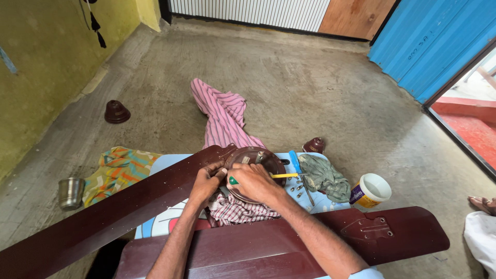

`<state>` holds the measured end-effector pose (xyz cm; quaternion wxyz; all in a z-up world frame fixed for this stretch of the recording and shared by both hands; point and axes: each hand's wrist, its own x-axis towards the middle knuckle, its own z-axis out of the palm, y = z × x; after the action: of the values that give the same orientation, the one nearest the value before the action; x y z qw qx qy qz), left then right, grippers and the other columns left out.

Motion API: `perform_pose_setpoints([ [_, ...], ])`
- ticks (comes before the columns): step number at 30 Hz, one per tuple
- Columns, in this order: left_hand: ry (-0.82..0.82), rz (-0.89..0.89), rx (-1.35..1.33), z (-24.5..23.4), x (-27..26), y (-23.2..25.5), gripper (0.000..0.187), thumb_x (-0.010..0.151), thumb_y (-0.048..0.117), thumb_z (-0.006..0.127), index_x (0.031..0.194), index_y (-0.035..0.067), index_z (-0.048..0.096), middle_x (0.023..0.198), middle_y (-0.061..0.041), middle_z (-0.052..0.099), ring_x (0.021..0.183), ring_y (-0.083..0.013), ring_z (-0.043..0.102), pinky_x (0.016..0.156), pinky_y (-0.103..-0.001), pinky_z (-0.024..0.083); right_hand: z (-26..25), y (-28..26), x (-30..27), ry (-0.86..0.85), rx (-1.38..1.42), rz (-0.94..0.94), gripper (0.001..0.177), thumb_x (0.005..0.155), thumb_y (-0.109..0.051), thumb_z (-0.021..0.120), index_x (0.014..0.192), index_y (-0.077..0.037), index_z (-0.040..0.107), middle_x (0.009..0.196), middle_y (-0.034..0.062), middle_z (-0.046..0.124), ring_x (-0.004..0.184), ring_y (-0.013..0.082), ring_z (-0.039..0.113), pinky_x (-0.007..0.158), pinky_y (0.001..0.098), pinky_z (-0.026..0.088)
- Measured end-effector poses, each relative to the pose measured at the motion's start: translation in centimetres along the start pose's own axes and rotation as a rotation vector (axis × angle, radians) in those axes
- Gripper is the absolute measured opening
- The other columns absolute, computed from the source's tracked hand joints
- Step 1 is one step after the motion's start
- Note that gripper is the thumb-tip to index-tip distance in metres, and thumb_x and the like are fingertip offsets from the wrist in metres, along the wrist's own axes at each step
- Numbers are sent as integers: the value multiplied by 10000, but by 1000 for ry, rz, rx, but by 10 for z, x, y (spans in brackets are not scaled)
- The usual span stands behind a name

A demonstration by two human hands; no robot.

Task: The person uses a screwdriver to loosen and remove screws from the cover of a ceiling fan motor. After removing the screws, the person lifts off the motor cover to expose the internal components.

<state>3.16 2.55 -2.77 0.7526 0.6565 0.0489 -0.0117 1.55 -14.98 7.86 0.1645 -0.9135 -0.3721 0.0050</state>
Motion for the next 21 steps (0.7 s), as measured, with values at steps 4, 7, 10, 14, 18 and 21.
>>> perform_pose_setpoints([
  [4, -8, -1, 7, -4, 0, -3, 449, 954, 89, 638, 1368, -80, 597, 1208, -198, 741, 1013, -205, 712, 861, -306, 576, -5, -11, 3, -47, 19, -56, 204, 848, -186, 804, 952, -23, 736, 1036, 159, 722, 937, 359, 722, 831, 492, 548],
  [7, -34, -21, 11, -3, 1, -4, 470, 934, 91, 658, 1371, -68, 588, 1215, -189, 732, 1009, -209, 694, 853, -319, 568, -15, -9, 2, -167, 49, -20, 189, 818, -189, 808, 909, -33, 755, 1001, 149, 741, 966, 350, 721, 857, 485, 543],
  [10, -47, 21, -22, -1, 1, -3, 474, 932, 102, 669, 1360, -80, 581, 1232, -178, 722, 1048, -183, 704, 888, -290, 577, -21, -6, -4, -87, 116, -57, 165, 826, -181, 797, 913, -43, 770, 978, 147, 747, 964, 347, 710, 845, 477, 533],
  [14, -10, -4, 57, 3, -4, 0, 486, 933, 173, 703, 1327, -94, 608, 1223, -228, 732, 1055, -232, 701, 909, -324, 567, -24, 17, -20, -198, 229, 12, 164, 871, -209, 762, 932, -57, 771, 917, 118, 775, 865, 262, 743, 783, 419, 559],
  [18, 65, 11, 374, 7, -11, 8, 570, 910, 307, 745, 1343, -34, 599, 1246, -193, 711, 1115, -243, 695, 986, -352, 522, -43, 96, -43, -169, 290, 270, 249, 783, -199, 769, 994, -66, 757, 861, 104, 795, 756, 183, 783, 701, 377, 598],
  [21, 38, 73, 356, 9, -16, 18, 590, 880, 356, 728, 1321, -24, 630, 1187, -191, 751, 1088, -267, 734, 971, -372, 546, -49, 159, -37, 67, 60, 331, 293, 832, -310, 765, 950, -43, 793, 771, 118, 767, 698, 187, 725, 659, 362, 553],
])
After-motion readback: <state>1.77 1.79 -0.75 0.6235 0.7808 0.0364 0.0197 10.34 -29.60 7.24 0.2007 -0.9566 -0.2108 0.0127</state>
